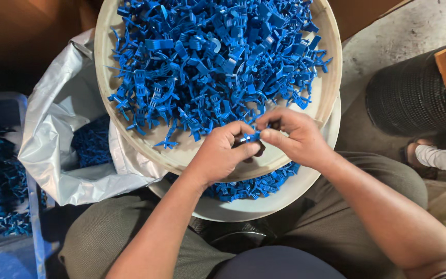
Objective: The person sits on the floor and uses both hands to pick up small blue plastic pieces from a white bowl, separating them and placing them into a blue bin. The task involves repetitive manual sorting of the plastic fragments.
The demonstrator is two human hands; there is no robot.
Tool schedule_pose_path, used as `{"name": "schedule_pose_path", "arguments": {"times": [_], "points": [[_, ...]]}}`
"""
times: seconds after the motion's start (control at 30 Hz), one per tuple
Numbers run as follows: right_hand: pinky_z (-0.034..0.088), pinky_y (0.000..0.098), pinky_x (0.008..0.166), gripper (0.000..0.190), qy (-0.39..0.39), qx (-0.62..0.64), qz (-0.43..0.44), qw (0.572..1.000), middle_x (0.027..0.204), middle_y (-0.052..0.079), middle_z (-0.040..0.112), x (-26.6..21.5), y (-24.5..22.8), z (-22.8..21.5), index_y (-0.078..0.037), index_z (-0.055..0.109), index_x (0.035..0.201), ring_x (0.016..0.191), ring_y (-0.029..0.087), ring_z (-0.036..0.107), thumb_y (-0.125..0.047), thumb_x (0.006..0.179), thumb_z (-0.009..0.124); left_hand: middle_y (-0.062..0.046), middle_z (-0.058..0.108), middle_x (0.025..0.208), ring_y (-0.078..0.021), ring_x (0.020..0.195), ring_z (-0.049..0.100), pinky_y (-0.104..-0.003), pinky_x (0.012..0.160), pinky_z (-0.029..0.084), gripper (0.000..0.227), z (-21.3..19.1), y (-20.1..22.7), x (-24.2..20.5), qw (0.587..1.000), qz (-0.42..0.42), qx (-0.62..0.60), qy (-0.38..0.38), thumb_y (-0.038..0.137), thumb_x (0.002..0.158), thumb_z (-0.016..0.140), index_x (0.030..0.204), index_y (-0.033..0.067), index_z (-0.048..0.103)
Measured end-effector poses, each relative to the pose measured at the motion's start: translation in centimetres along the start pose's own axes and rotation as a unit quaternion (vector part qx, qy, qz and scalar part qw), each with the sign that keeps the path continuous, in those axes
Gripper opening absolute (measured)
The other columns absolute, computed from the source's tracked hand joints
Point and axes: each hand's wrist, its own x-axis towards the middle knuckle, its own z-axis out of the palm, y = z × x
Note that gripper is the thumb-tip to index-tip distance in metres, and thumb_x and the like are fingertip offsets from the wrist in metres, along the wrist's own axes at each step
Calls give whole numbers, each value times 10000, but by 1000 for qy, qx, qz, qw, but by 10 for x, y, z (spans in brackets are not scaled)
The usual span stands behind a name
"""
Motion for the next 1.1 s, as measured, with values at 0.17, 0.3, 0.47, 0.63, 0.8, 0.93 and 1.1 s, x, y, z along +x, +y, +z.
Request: {"name": "schedule_pose_path", "arguments": {"times": [0.17, 0.3, 0.47, 0.63, 0.8, 0.93, 1.1], "points": [[500, 367, 864, 653, -20, -99, -125, 987, 1209, 183, 634, -1, -13, 9, 6, 573, 1331, 1020, 292, 618, -234, 787, 842, -29, 695, 962, -97, 848, 662, -288, 766, 576, 138, 5, -10, 7, 977, 34, -195, 79, 89, 980, 652, 1108, 42, 632], [542, 366, 839, 541, 24, -133, -72, 988, 1126, 149, 684, -2, -16, 21, -38, 609, 1284, 990, 292, 684, -187, 807, 816, -12, 692, 965, -107, 863, 685, -294, 764, 604, 128, 15, -12, 5, 966, -3, -242, 87, 148, 979, 628, 1081, 71, 629], [581, 350, 747, 458, -16, -116, -14, 993, 1033, 116, 732, -2, -12, 18, -54, 625, 1285, 854, 229, 734, -131, 857, 768, -44, 638, 708, -144, 627, 626, -327, 560, 520, 196, 18, 0, 1, 988, -3, 73, 138, 278, 995, 626, 1009, 89, 676], [573, 323, 703, 438, -58, -84, 50, 994, 964, 95, 735, 0, -18, 5, -66, 648, 1290, 794, 165, 705, -133, 876, 772, -149, 671, 724, -354, 674, 677, -440, 573, 491, 245, 18, 7, -8, 894, 197, 355, 186, 275, 1003, 663, 907, 52, 632], [533, 307, 628, 419, -111, -60, 147, 981, 904, 86, 715, -2, -21, -7, -86, 673, 1263, 693, 139, 645, -145, 859, 765, -144, 654, 687, -373, 649, 662, -471, 551, 480, 278, 26, 4, -6, 887, 192, 375, 189, 281, 1007, 662, 849, 56, 619], [529, 298, 742, 407, -174, 162, 185, 954, 997, 101, 678, 3, -11, -27, -78, 659, 1303, 850, 135, 611, -158, 913, 738, -72, 551, 641, -222, 493, 549, -398, 486, 475, 240, 13, 7, -1, 992, 28, -91, 81, 265, 1029, 623, 884, 74, 623], [523, 394, 839, 423, -185, -284, -17, 941, 1054, 85, 710, 11, -10, -47, -145, 703, 1197, 975, 305, 664, -177, 782, 775, -117, 626, 769, -226, 634, 688, -380, 581, 613, 201, -19, 27, -10, 911, 149, -382, 45, 162, 1011, 582, 841, 55, 573]]}}
